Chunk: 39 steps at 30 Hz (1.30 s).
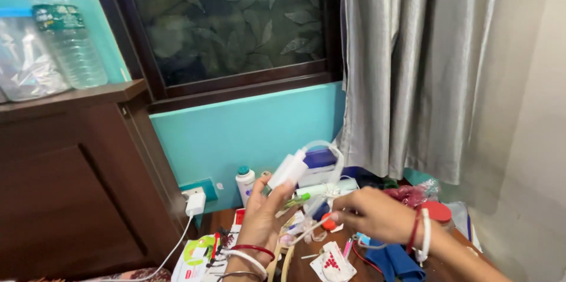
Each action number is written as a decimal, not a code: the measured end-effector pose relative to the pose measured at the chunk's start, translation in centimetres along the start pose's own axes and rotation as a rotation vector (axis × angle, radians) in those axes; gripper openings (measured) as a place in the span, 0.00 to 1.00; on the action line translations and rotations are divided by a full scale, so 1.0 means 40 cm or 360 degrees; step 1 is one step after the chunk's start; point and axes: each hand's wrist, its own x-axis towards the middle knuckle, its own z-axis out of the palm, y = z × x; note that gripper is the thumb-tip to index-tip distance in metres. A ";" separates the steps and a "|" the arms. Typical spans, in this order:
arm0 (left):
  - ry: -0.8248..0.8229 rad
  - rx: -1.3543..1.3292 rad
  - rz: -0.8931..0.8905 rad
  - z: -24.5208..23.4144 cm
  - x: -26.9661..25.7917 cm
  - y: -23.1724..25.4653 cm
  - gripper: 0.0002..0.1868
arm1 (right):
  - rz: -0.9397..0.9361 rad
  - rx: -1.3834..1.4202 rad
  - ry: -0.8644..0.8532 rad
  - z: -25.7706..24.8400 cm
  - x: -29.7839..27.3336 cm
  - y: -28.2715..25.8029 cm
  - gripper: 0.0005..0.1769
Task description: Organizing various personal items, medicines, and accessories in a desk drawer and on the tabletop.
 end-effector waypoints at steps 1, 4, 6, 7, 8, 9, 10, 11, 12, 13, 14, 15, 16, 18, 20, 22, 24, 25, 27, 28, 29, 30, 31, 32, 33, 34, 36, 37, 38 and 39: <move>0.0031 0.0179 -0.0009 -0.020 -0.001 -0.017 0.32 | 0.0039 0.0159 0.0062 -0.020 -0.009 -0.019 0.17; 0.0001 0.0288 -0.0090 -0.027 -0.039 -0.031 0.29 | 0.0145 0.0290 0.0176 -0.048 -0.008 -0.048 0.17; -0.0062 0.0203 -0.0166 -0.002 -0.079 -0.035 0.28 | 0.0223 0.0253 0.0224 -0.041 -0.001 -0.035 0.18; -0.0184 -0.0014 -0.0257 0.013 -0.099 -0.036 0.30 | 0.0249 0.0332 0.0190 -0.028 0.005 -0.020 0.17; -0.0306 -0.0233 -0.0347 0.029 -0.117 -0.038 0.32 | 0.0276 0.0409 0.0158 -0.016 0.010 -0.003 0.17; -0.0309 -0.0233 -0.0357 0.025 -0.116 -0.039 0.32 | 0.0286 0.0412 0.0161 0.004 0.022 0.037 0.17; -0.0420 -0.0147 -0.0404 0.020 -0.119 -0.044 0.33 | 0.0200 0.0739 0.0043 0.027 0.028 0.079 0.14; -0.0531 -0.0063 -0.0451 0.014 -0.121 -0.051 0.34 | 0.0111 0.1066 -0.0073 0.052 0.034 0.120 0.11; -0.0524 -0.0070 -0.0467 0.010 -0.121 -0.056 0.34 | 0.0127 0.1075 -0.0079 0.031 0.031 0.101 0.11; -0.0584 0.0197 -0.0428 0.005 -0.121 -0.061 0.33 | 0.0235 0.1058 -0.0152 0.010 0.029 0.082 0.12; -0.0642 0.0466 -0.0383 -0.001 -0.121 -0.066 0.32 | 0.0338 0.1039 -0.0226 -0.010 0.030 0.062 0.13; -0.0636 0.0459 -0.0397 -0.006 -0.122 -0.068 0.32 | 0.0350 0.1047 -0.0235 -0.019 0.026 0.070 0.13; -0.0600 0.0585 -0.0338 -0.009 -0.120 -0.066 0.32 | 0.0356 0.1023 -0.0312 -0.032 0.026 0.076 0.12; -0.0559 0.0707 -0.0289 -0.012 -0.122 -0.050 0.32 | 0.0369 0.1006 -0.0397 -0.055 0.021 0.107 0.10; -0.0359 0.0671 -0.0255 -0.014 -0.130 -0.021 0.32 | 0.0262 0.0643 -0.0544 -0.071 0.013 0.156 0.13; -0.0312 0.0634 -0.0245 -0.049 -0.134 -0.003 0.32 | 0.0206 0.0702 -0.0492 -0.087 -0.003 0.192 0.12; -0.0263 0.0598 -0.0233 -0.091 -0.122 -0.002 0.32 | 0.0149 0.0760 -0.0440 -0.107 -0.009 0.182 0.12; -0.0278 0.0586 -0.0176 -0.116 -0.106 -0.010 0.30 | 0.0327 0.0635 -0.0282 -0.118 -0.007 0.154 0.12; -0.0282 0.0569 -0.0153 -0.141 -0.093 -0.022 0.29 | 0.0526 0.0527 -0.0147 -0.123 0.003 0.123 0.12; -0.0236 0.0575 -0.0123 -0.140 -0.100 -0.030 0.26 | 0.0293 0.0431 0.0156 -0.115 0.007 0.120 0.12; -0.0190 0.0582 -0.0092 -0.139 -0.106 -0.038 0.24 | 0.0064 0.0331 0.0460 -0.107 0.011 0.117 0.12; -0.0190 0.0577 -0.0111 -0.142 -0.105 -0.042 0.24 | 0.0081 0.0336 0.0453 -0.111 0.016 0.083 0.12; -0.0133 0.0508 -0.0091 -0.142 -0.104 -0.046 0.22 | 0.0029 0.0258 0.0594 -0.116 0.021 0.049 0.12; -0.0079 0.0444 -0.0068 -0.142 -0.100 -0.044 0.21 | -0.0025 0.0178 0.0741 -0.124 0.029 0.013 0.13; -0.0081 0.0445 -0.0083 -0.149 -0.106 -0.040 0.21 | -0.0011 0.0183 0.0740 -0.120 0.034 0.012 0.13; -0.0038 0.0223 0.0016 -0.156 -0.109 -0.033 0.22 | -0.0076 0.0131 0.0787 -0.118 0.041 0.009 0.12; 0.0009 0.0000 0.0096 -0.176 -0.110 -0.007 0.22 | -0.0125 0.0084 0.0828 -0.092 0.046 0.025 0.11; 0.0126 -0.0275 0.0227 -0.190 -0.107 0.011 0.23 | -0.0200 0.0046 0.0731 -0.067 0.045 0.043 0.10; 0.0247 -0.0552 0.0362 -0.204 -0.104 0.029 0.24 | -0.0278 0.0007 0.0631 -0.042 0.046 0.061 0.10; 0.0255 -0.0554 0.0348 -0.209 -0.092 0.042 0.24 | -0.0265 0.0012 0.0623 0.000 0.025 0.069 0.10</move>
